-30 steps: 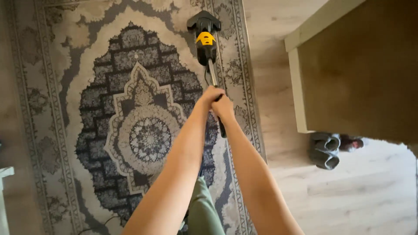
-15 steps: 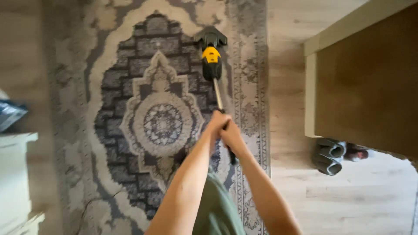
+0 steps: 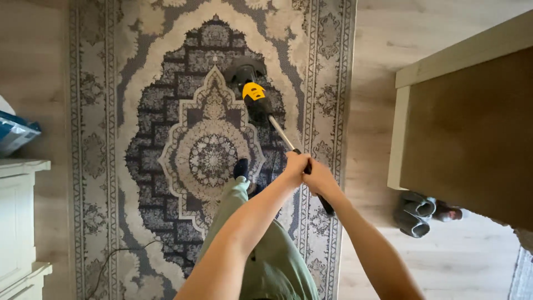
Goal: Vacuuming the floor and rug, and then rolling/adjusting the rug to vacuum underneath.
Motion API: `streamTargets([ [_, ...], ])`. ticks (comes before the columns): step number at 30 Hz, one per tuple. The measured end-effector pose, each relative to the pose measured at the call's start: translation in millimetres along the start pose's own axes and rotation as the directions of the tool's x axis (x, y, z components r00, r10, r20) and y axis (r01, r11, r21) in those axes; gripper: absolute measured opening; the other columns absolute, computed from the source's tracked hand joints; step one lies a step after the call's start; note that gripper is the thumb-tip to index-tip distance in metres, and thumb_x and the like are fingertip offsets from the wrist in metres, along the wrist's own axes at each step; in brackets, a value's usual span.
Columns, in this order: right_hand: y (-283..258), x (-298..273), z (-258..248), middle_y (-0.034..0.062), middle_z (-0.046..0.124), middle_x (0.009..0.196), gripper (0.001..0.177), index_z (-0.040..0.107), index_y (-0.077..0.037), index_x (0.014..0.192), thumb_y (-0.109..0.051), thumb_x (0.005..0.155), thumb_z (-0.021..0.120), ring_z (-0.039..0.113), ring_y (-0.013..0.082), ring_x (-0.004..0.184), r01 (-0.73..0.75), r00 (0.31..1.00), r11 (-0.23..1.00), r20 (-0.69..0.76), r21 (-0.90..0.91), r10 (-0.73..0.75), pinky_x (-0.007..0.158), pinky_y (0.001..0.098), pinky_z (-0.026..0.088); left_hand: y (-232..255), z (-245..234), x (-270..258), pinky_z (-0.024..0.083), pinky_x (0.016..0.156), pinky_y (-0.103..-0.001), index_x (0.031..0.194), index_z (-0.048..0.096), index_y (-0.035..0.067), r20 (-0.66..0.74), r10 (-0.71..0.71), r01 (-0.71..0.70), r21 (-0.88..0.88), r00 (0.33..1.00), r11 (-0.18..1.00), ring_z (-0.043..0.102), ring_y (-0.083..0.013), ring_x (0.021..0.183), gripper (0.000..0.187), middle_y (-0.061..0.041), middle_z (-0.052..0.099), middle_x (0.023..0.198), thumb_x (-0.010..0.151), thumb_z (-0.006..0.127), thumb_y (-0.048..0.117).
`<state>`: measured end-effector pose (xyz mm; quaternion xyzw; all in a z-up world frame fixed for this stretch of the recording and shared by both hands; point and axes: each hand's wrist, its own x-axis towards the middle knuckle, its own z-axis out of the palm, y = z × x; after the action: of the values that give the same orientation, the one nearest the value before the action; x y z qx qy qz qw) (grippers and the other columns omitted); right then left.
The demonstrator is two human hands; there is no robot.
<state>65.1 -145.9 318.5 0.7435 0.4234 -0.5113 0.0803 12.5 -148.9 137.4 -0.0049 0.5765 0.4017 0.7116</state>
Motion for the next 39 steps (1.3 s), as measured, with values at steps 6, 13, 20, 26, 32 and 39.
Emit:
streamTargets([
  [6, 34, 100, 38, 0.0281, 0.072, 0.102, 0.045, 0.064, -0.006, 0.121, -0.024, 0.081, 0.07, 0.068, 0.0472, 0.094, 0.333, 0.907, 0.91, -0.18, -0.246, -0.38, 0.081, 0.0527, 0.055, 9, -15, 57, 0.052, 0.057, -0.039, 0.115, 0.031, 0.006, -0.031, -0.029, 0.032, 0.093, 0.999, 0.995, 0.06, -0.0221, 0.072, 0.052, -0.01, 0.054, 0.085, 0.081, 0.07, 0.004],
  [13, -102, 146, 17, 0.0266, 0.073, 0.099, 0.046, 0.061, -0.005, 0.123, -0.024, 0.081, 0.064, 0.075, 0.0432, 0.087, 0.239, 0.96, 0.97, -0.139, -0.035, -0.242, 0.077, 0.0507, 0.059, 126, -15, 147, 0.054, 0.057, -0.044, 0.12, 0.034, -0.006, -0.007, 0.111, -0.107, 0.22, 0.994, 0.97, 0.063, -0.0266, 0.074, 0.059, -0.019, 0.058, 0.092, 0.076, 0.072, 0.005],
  [20, -188, 293, 38, 0.0267, 0.073, 0.108, 0.044, 0.064, -0.004, 0.121, -0.026, 0.082, 0.066, 0.072, 0.0443, 0.098, 0.337, 0.906, 0.935, -0.232, -0.114, -0.355, 0.087, 0.0498, 0.056, 249, -24, 261, 0.056, 0.059, -0.048, 0.134, 0.032, -0.013, -0.003, 0.124, -0.111, 0.418, 0.992, 0.902, 0.065, -0.0283, 0.076, 0.076, -0.024, 0.06, 0.098, 0.073, 0.07, 0.011],
  [26, -264, 271, 71, 0.0232, 0.074, 0.107, 0.048, 0.064, -0.004, 0.124, -0.026, 0.082, 0.067, 0.072, 0.0378, 0.092, 0.357, 0.912, 0.933, -0.235, 0.045, -0.338, 0.08, 0.0456, 0.057, 291, -86, 321, 0.055, 0.059, -0.044, 0.099, 0.066, -0.019, 0.086, 0.283, -0.285, 0.527, 0.955, 0.801, 0.067, -0.025, 0.069, 0.042, -0.018, 0.07, 0.082, 0.071, 0.073, 0.013],
  [32, -282, 192, 126, 0.0187, 0.076, 0.096, 0.047, 0.06, -0.001, 0.123, -0.024, 0.082, 0.067, 0.075, 0.0314, 0.068, 0.245, 0.969, 0.926, -0.097, 0.289, -0.226, 0.059, 0.0422, 0.058, 292, -161, 252, 0.054, 0.061, -0.044, 0.094, 0.064, -0.014, 0.081, 0.233, -0.238, 0.557, 0.969, 0.796, 0.068, -0.0249, 0.071, 0.034, -0.018, 0.068, 0.083, 0.076, 0.072, 0.014],
  [39, -196, 156, 216, 0.0157, 0.075, 0.089, 0.042, 0.063, -0.002, 0.119, -0.02, 0.081, 0.07, 0.07, 0.0236, 0.065, 0.423, 0.903, 0.871, -0.198, 0.251, -0.381, 0.056, 0.0375, 0.055, 231, -221, 163, 0.054, 0.06, -0.045, 0.094, 0.066, -0.01, 0.117, 0.217, -0.246, 0.507, 0.969, 0.826, 0.067, -0.0254, 0.069, 0.032, -0.016, 0.068, 0.081, 0.072, 0.068, 0.013],
])
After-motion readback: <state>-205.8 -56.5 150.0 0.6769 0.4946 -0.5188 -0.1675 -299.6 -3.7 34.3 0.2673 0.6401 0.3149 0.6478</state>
